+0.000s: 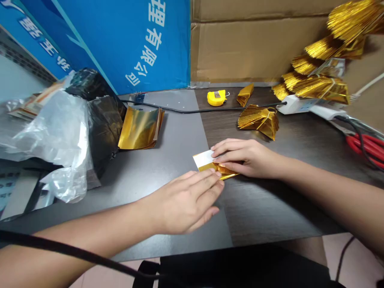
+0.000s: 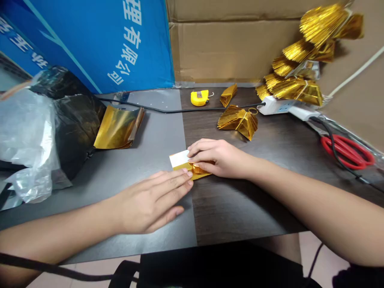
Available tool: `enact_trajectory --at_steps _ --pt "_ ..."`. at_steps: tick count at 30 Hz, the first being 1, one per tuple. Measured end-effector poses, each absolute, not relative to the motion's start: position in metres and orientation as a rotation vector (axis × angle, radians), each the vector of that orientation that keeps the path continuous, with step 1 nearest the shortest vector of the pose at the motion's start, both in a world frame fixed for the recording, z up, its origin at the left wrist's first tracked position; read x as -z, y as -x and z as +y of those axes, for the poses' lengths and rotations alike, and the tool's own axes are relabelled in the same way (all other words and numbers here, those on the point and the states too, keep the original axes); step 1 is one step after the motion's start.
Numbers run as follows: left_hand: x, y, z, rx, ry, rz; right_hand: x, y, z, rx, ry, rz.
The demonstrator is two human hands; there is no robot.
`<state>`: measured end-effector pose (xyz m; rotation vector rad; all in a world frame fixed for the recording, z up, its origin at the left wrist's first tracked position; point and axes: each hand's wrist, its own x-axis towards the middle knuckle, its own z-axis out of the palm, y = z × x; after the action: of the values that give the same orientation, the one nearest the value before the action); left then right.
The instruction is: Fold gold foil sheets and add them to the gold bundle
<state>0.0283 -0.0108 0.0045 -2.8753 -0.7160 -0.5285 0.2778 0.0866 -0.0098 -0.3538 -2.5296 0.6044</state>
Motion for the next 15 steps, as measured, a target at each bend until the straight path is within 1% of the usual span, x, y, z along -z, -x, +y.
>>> enact_trajectory --at_steps 3,15 --pt "-0.0054 -0.0307 -0.0171 0.477 2.896 -0.681 0.0118 -0.278 0.0879 -0.588 0.294 -2.523" --pt "-0.0021 -0.0331 -0.0181 0.485 2.87 -0.677 0.0148 -0.2772 0.0857 -0.565 0.3 -2.512"
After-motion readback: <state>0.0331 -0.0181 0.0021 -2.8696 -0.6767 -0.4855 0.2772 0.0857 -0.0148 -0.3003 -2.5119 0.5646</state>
